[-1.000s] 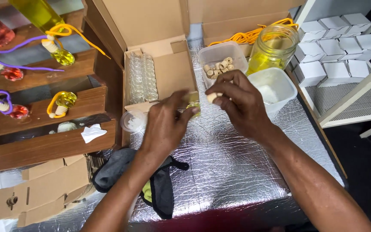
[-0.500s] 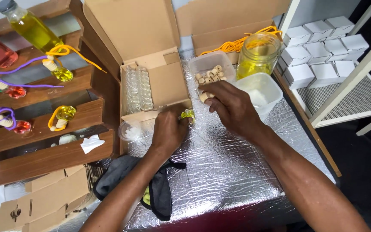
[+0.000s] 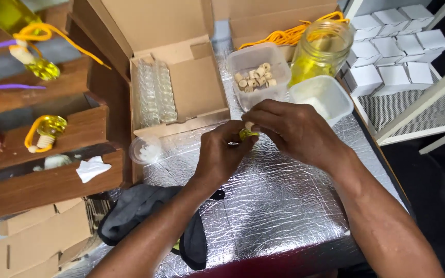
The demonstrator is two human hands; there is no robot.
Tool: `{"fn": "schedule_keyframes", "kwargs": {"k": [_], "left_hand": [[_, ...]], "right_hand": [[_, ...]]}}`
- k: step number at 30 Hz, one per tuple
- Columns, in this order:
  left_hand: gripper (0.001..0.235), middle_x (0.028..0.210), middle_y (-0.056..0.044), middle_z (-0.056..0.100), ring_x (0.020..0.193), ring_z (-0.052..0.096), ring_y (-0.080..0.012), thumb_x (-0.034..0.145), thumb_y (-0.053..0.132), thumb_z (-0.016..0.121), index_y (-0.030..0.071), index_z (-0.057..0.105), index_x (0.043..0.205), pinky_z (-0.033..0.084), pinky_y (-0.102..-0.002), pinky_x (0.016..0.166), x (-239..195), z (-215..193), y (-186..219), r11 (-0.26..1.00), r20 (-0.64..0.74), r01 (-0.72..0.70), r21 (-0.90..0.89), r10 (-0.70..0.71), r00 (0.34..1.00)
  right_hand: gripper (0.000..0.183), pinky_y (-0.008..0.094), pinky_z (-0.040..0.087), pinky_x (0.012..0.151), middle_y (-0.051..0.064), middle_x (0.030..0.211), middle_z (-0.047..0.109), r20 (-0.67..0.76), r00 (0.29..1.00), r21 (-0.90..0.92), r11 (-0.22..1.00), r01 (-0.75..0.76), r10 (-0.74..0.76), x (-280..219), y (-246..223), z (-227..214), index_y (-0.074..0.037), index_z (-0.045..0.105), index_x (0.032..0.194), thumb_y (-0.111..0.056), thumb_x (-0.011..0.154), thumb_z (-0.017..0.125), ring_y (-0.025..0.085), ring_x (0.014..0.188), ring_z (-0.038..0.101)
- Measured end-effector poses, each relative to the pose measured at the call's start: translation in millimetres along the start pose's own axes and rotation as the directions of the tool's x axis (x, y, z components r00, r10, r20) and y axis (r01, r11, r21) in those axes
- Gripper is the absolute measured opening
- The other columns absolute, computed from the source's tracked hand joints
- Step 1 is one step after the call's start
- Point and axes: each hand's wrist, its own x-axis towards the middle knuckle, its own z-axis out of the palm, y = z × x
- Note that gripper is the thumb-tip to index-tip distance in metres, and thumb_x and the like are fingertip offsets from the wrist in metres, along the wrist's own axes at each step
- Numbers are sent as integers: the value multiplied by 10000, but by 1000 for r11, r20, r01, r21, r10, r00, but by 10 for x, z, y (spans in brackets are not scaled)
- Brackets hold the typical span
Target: Filling small glass bottles with a syringe, cleaning them with a cloth, and attaching a decorative cord and wooden bead.
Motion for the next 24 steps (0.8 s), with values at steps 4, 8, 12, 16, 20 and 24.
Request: {"fn": "schedule_keyframes", "kwargs": {"k": [4,8,12,16,20,24], "left_hand": [[228,782,-177,699,716,756,-290,844,57,775,35,751,1070,634,-375,559,-14,-7,-43,994,-42,-73,77,76,996],[218,747,-10,702,666,567,-126,881,181,761,153,783,1097,421,-321,605,-27,-71,-51,979,58,-67,193,57,997],[269,889,-52,758,752,685,-171,902,169,751,158,763,1171,527,-324,653,-64,-46,-130,986,50,-52,159,45,998],[257,897,-68,756,764,696,-176,888,164,765,127,770,1143,539,-311,628,-64,-8,-136,990,25,-56,131,53,998],[221,889,-47,754,761,689,-165,874,170,778,150,776,1094,516,-315,640,-76,10,-175,988,3,-67,139,67,998],[151,833,-37,710,711,646,-150,888,201,783,140,766,1025,479,-313,611,-88,20,-225,983,8,-114,145,114,993]], "right_hand": [[161,440,595,772,179,982,739,88,996,-36,999,12,-9,30,43,28,11,748,1062,51,919,686,371,900,753],[297,359,626,788,117,1099,722,189,980,-61,996,66,-54,-6,125,52,-19,747,1163,65,878,739,274,958,731],[354,395,573,803,146,1122,695,240,970,3,999,34,-34,37,45,34,10,708,1219,147,901,636,310,995,719],[308,401,569,810,151,1186,670,295,954,10,999,-48,43,19,38,12,23,674,1252,63,952,614,321,1042,707],[257,378,574,784,156,1128,671,304,952,57,996,-64,44,20,47,5,51,680,1198,73,948,621,301,970,713],[113,349,590,716,161,979,681,284,957,9,998,-63,58,8,42,51,65,676,1053,51,943,698,270,858,705]]}}
